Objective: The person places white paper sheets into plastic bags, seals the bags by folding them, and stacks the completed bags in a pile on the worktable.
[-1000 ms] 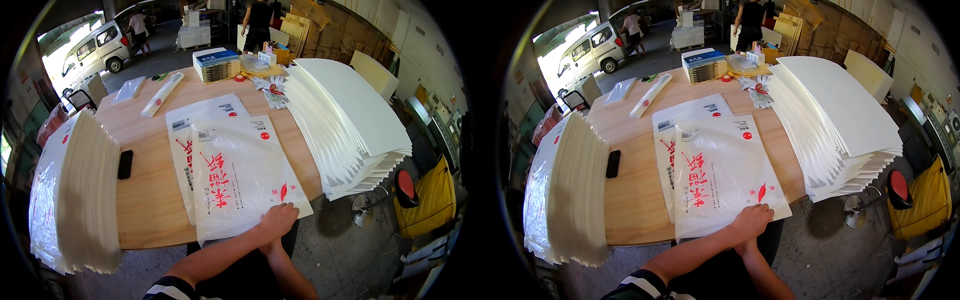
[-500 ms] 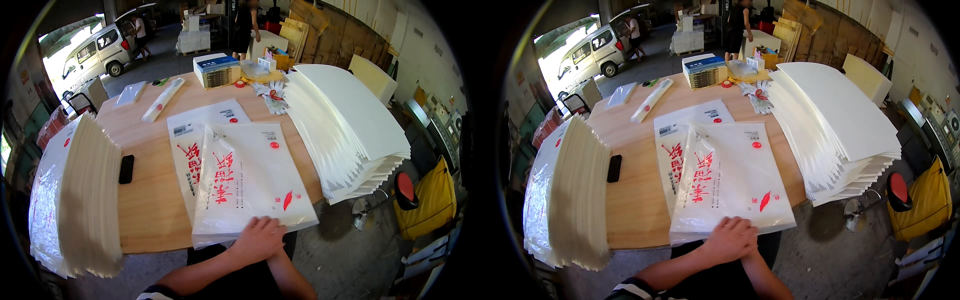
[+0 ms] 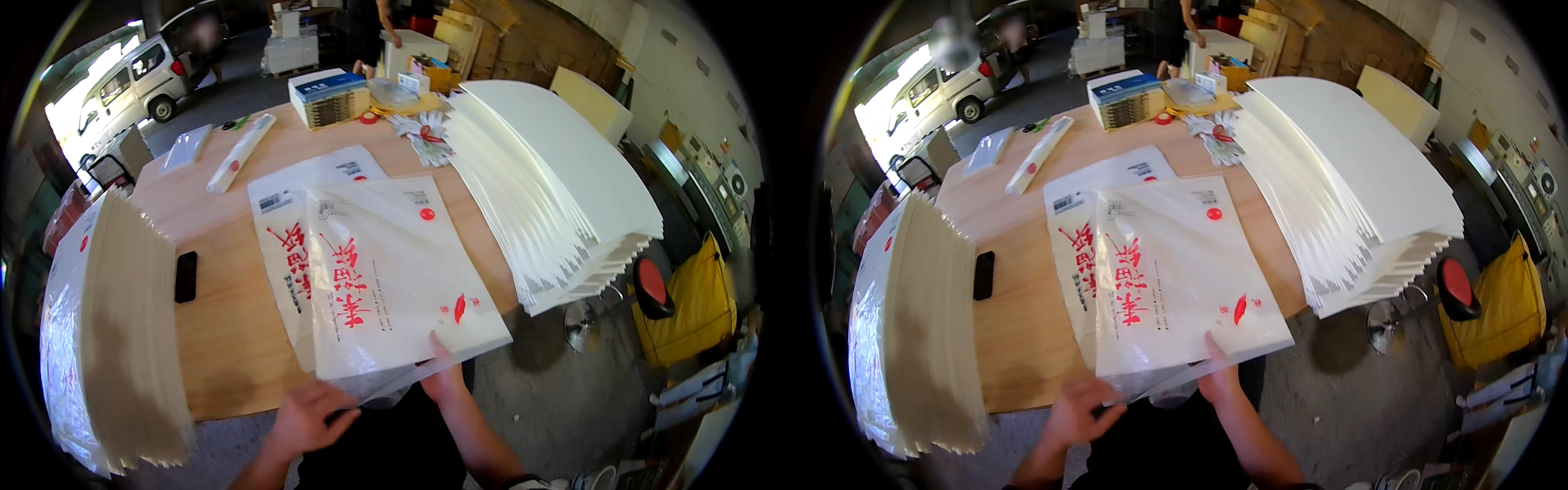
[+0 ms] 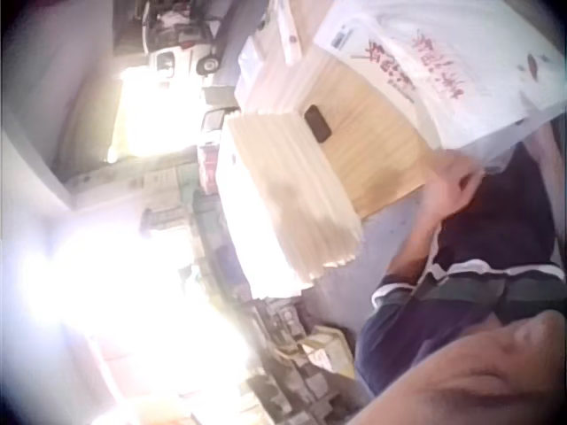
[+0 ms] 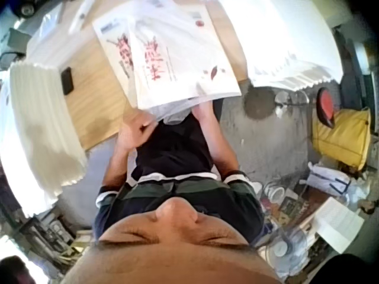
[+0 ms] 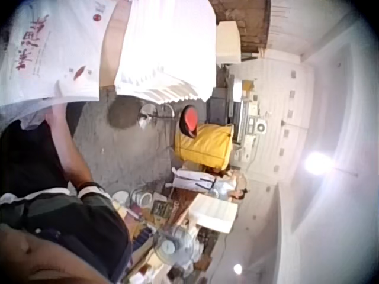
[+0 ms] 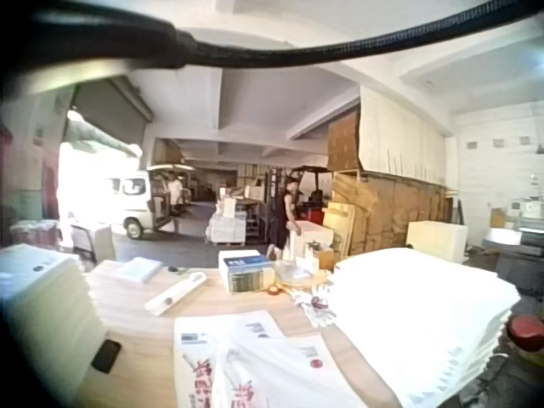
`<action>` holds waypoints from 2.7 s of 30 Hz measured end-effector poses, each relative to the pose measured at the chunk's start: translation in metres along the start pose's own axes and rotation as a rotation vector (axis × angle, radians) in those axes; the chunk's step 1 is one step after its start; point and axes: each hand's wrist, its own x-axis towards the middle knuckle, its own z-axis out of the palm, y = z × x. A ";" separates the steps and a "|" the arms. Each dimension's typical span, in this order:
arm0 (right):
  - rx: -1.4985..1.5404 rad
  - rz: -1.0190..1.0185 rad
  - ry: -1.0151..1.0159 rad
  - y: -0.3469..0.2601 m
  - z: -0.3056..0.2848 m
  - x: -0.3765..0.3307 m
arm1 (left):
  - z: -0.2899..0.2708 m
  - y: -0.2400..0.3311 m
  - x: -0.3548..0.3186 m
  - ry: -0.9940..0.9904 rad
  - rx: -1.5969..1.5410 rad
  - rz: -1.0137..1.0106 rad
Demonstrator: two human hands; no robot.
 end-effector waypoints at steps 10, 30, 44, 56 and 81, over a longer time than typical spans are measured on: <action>-0.119 -0.481 0.134 -0.017 -0.057 -0.014 | 0.103 -0.120 0.074 -0.102 0.506 -0.096; -1.843 -1.099 0.254 -0.053 -0.080 0.006 | 0.085 -0.022 0.045 -0.166 0.187 0.066; -1.327 -1.226 0.583 -0.080 -0.131 0.014 | 0.052 -0.023 0.062 -0.193 -0.035 -0.040; -1.263 -0.938 0.443 -0.091 -0.145 0.013 | 0.104 -0.087 0.063 -0.256 0.336 -0.069; -0.815 -0.842 0.278 -0.087 -0.190 -0.047 | 0.090 -0.066 0.062 -0.320 0.461 -0.081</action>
